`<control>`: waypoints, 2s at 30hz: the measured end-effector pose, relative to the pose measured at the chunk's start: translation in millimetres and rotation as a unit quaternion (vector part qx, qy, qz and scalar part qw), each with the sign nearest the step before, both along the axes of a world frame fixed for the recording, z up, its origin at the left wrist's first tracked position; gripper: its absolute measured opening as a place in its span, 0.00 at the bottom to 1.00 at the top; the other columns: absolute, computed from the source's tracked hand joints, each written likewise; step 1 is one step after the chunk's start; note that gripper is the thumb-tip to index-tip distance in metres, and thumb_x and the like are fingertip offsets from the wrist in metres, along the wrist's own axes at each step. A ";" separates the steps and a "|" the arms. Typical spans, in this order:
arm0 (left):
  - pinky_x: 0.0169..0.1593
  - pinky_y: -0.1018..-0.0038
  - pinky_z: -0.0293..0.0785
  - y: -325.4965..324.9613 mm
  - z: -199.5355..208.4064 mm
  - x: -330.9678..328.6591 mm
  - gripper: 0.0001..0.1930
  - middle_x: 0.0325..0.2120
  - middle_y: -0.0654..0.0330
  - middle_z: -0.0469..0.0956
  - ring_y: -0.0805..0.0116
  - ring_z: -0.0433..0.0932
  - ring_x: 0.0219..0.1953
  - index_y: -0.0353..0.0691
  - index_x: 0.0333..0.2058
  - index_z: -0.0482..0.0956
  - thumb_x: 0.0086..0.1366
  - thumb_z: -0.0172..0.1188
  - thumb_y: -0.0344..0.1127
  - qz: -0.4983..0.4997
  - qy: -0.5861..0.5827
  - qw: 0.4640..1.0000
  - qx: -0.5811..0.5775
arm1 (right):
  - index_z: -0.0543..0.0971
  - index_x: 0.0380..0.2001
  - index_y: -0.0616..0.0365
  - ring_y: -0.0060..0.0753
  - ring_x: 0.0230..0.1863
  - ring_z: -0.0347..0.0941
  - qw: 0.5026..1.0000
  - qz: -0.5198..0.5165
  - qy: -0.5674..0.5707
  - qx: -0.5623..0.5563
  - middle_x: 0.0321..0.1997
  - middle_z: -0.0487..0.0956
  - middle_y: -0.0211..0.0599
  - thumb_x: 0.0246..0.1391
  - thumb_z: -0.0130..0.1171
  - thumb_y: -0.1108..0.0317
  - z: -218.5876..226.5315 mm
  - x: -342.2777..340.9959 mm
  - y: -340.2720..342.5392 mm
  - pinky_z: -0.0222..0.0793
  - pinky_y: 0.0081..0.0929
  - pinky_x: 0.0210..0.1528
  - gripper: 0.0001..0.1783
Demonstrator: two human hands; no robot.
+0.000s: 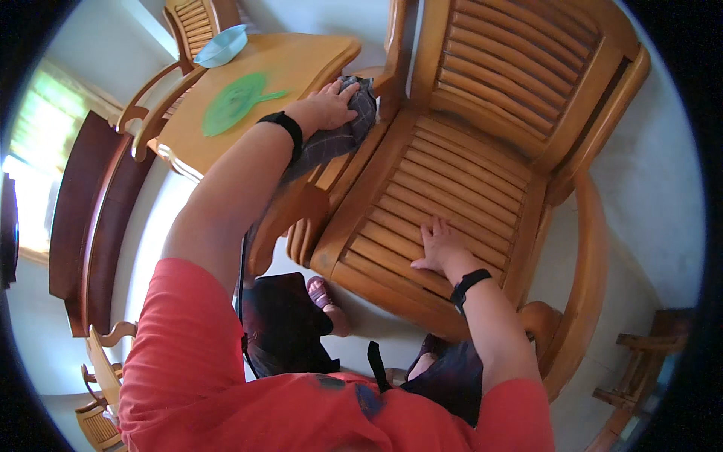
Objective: Wiping down wooden chairs and a table with a cloth.
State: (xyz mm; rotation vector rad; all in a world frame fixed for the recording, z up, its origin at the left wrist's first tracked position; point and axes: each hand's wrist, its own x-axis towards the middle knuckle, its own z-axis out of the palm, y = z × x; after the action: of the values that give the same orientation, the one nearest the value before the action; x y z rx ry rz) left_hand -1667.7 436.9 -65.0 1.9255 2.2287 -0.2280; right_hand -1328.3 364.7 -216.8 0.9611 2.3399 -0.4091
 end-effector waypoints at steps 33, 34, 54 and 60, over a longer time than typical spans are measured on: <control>0.73 0.56 0.49 -250.1 24.1 18.9 0.46 0.71 0.41 0.46 0.41 0.47 0.73 0.47 0.71 0.51 0.56 0.65 0.27 -0.032 -0.056 0.990 0.122 | 0.49 0.74 0.52 0.56 0.79 0.35 0.994 -0.011 0.103 -0.037 0.79 0.38 0.58 0.45 0.71 0.43 -32.7 16.3 16.3 0.42 0.43 0.77 0.61; 0.73 0.55 0.50 -270.2 23.3 24.3 0.47 0.71 0.41 0.46 0.41 0.48 0.73 0.46 0.71 0.51 0.55 0.65 0.26 -0.013 -0.061 0.990 0.130 | 0.49 0.74 0.53 0.57 0.79 0.35 0.995 -0.013 0.087 -0.040 0.79 0.38 0.58 0.45 0.71 0.42 -27.8 16.4 17.7 0.41 0.44 0.77 0.61; 0.67 0.59 0.61 -341.4 -56.4 -49.0 0.46 0.63 0.32 0.61 0.38 0.63 0.65 0.32 0.69 0.48 0.66 0.59 0.55 0.214 -0.404 0.852 0.255 | 0.41 0.75 0.52 0.54 0.78 0.39 0.999 -0.039 -0.018 -0.001 0.79 0.38 0.56 0.59 0.58 0.44 2.3 13.1 -48.2 0.47 0.41 0.76 0.53; 0.63 0.54 0.65 -344.9 -63.8 1.9 0.43 0.57 0.30 0.65 0.34 0.66 0.60 0.30 0.67 0.51 0.67 0.59 0.54 0.345 -0.291 0.835 0.315 | 0.50 0.73 0.55 0.55 0.77 0.45 0.998 -0.011 -0.050 0.030 0.78 0.41 0.58 0.55 0.61 0.47 13.4 27.9 -81.5 0.51 0.36 0.75 0.50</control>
State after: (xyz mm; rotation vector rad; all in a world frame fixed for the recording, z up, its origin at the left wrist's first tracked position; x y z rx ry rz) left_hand -1665.7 91.9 -128.8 0.9772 2.4801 1.1510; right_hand -1300.4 283.2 -203.4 1.0133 2.2638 -0.2938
